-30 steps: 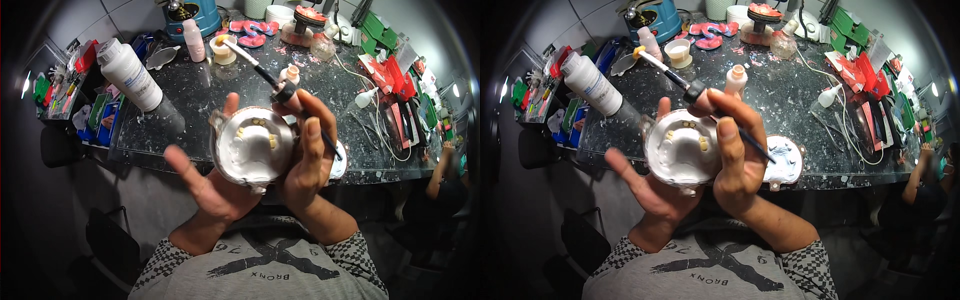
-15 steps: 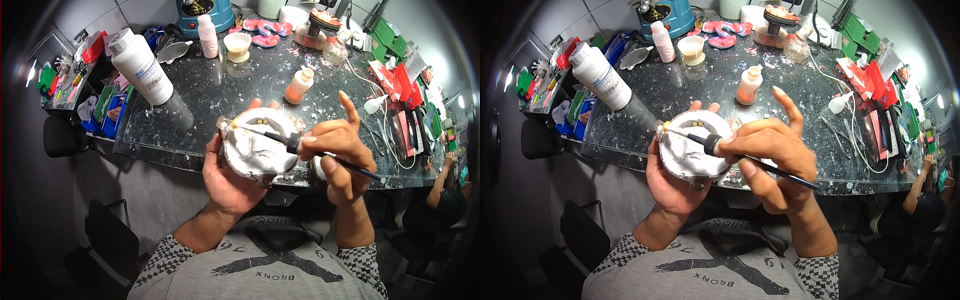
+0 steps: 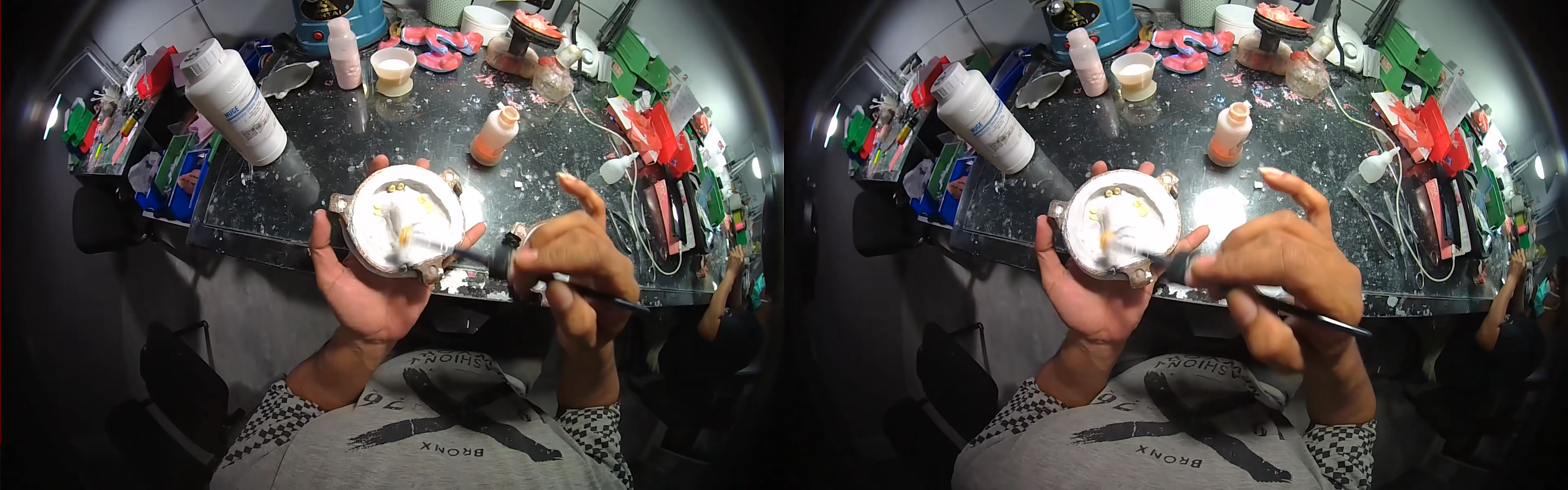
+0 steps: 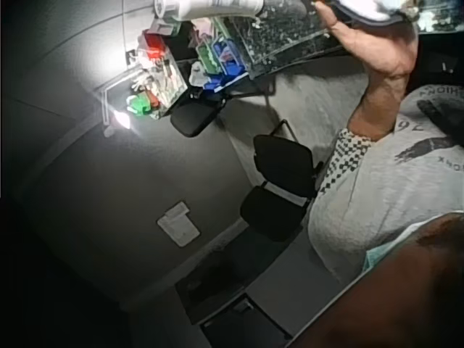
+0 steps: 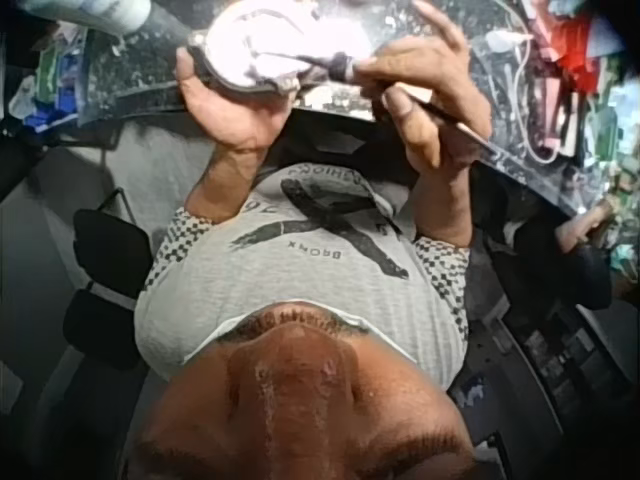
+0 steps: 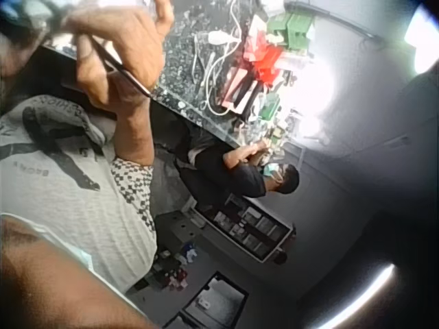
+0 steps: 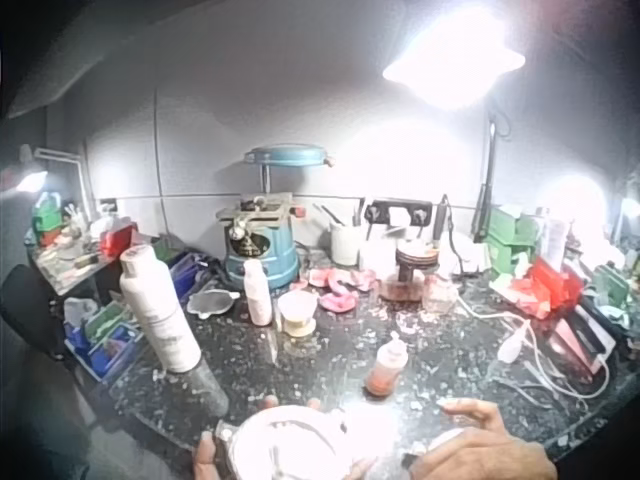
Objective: The person applies a liquid from bottles onto dental models inside articulators using a brush and then dries the surfaces using a compressed air tool.
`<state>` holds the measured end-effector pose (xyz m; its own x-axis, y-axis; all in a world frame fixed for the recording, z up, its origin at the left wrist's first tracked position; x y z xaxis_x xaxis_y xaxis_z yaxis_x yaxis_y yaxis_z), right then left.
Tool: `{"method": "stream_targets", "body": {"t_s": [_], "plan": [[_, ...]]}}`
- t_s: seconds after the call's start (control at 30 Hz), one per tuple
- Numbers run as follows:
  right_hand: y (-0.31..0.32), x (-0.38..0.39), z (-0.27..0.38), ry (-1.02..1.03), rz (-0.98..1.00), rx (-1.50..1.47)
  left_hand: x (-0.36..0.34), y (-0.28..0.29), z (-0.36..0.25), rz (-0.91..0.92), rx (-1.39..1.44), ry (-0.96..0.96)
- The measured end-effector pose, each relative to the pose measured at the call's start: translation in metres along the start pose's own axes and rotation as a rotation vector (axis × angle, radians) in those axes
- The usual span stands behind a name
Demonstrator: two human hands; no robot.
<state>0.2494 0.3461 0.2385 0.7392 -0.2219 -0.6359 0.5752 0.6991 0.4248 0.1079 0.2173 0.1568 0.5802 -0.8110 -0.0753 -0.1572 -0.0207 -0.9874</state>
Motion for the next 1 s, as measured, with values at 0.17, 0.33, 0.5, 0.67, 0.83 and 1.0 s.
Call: {"method": "stream_targets", "body": {"t_s": [0.17, 0.33, 0.5, 0.67, 0.83, 1.0], "plan": [[-0.007, -0.009, -0.005, 0.001, -0.022, 0.139, 0.007, 0.001, 0.001, -0.028, -0.019, 0.058], [-0.016, -0.023, -0.007, 0.048, 0.071, 0.209, 0.009, 0.007, 0.003, 0.044, 0.049, 0.120], [-0.003, -0.031, 0.003, 0.004, 0.141, 0.146, 0.006, 0.007, 0.002, 0.047, -0.135, 0.073], [-0.007, -0.034, 0.011, 0.077, 0.136, 0.221, 0.006, 0.014, 0.001, 0.066, -0.473, -0.055], [-0.005, -0.030, 0.024, 0.117, 0.127, 0.236, 0.012, 0.007, 0.002, 0.055, -0.619, -0.117], [0.006, -0.038, 0.029, 0.158, 0.177, 0.270, 0.012, 0.000, 0.002, 0.102, -0.701, -0.074]]}}
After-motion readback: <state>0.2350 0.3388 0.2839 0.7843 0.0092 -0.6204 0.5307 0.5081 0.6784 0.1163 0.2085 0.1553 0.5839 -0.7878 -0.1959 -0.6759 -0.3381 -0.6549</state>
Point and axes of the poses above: each hand's wrist, its own x-axis away from the middle knuckle, its own y-axis out of the back of the hand, z = x × y, the point moved 2 cm from there along -x, towards the middle knuckle, and after that the axes turned 5 degrees about -x, right-handed, at the moved point
